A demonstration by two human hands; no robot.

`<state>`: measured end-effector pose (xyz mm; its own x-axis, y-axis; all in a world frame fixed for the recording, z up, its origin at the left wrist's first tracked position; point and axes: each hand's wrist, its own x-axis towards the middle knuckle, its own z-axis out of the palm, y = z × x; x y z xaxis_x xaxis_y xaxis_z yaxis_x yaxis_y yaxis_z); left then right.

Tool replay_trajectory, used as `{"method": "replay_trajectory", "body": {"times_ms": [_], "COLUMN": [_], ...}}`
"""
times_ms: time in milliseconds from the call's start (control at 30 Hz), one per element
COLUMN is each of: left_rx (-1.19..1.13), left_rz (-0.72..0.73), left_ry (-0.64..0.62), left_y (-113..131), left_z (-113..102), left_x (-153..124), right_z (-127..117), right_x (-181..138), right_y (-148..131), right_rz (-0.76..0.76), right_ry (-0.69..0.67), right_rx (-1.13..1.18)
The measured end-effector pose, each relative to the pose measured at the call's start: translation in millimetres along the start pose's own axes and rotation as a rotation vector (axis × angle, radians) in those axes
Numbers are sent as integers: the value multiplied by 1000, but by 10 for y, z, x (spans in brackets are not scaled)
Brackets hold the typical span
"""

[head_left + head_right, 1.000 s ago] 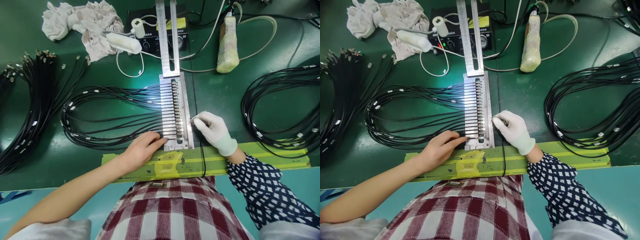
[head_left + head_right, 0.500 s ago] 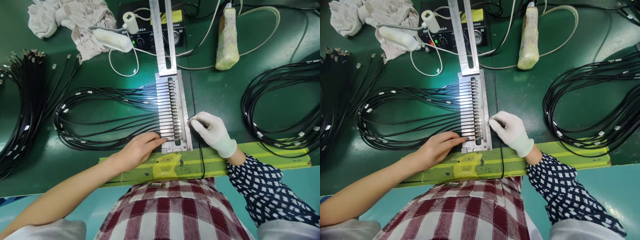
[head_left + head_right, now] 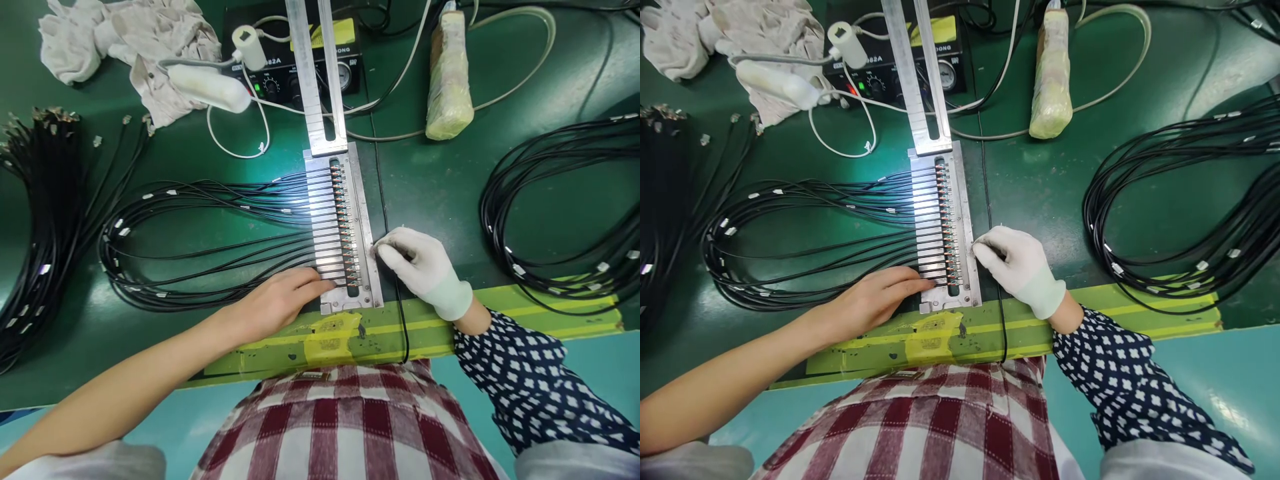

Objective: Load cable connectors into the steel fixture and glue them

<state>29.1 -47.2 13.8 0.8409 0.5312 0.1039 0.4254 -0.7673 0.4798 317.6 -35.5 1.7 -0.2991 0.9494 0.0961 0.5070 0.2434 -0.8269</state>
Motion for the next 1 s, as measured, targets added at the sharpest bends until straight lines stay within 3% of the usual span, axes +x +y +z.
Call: {"method": "replay_trajectory", "body": {"times_ms": [200, 367, 633, 767, 933, 1000], "left_rx": [282, 278, 352, 344, 317, 320], "left_rz": [31, 60, 70, -18, 73, 45], "left_ry": [173, 148, 82, 118, 98, 86], "left_y": [54, 33, 114, 122, 129, 152], "left_z": [191, 212, 226, 278, 277, 291], "left_x": [-169, -162, 262, 238, 184, 187], "right_z": [7, 18, 39, 48, 43, 47], "right_x": [4, 5, -21, -29, -12, -15], "right_y": [5, 13, 52, 81, 98, 106], "right_rz": [16, 17, -4, 8, 3, -2], "right_ry": [1, 9, 25, 22, 37, 34], "right_rx": [7, -9, -46, -69, -63, -47]}}
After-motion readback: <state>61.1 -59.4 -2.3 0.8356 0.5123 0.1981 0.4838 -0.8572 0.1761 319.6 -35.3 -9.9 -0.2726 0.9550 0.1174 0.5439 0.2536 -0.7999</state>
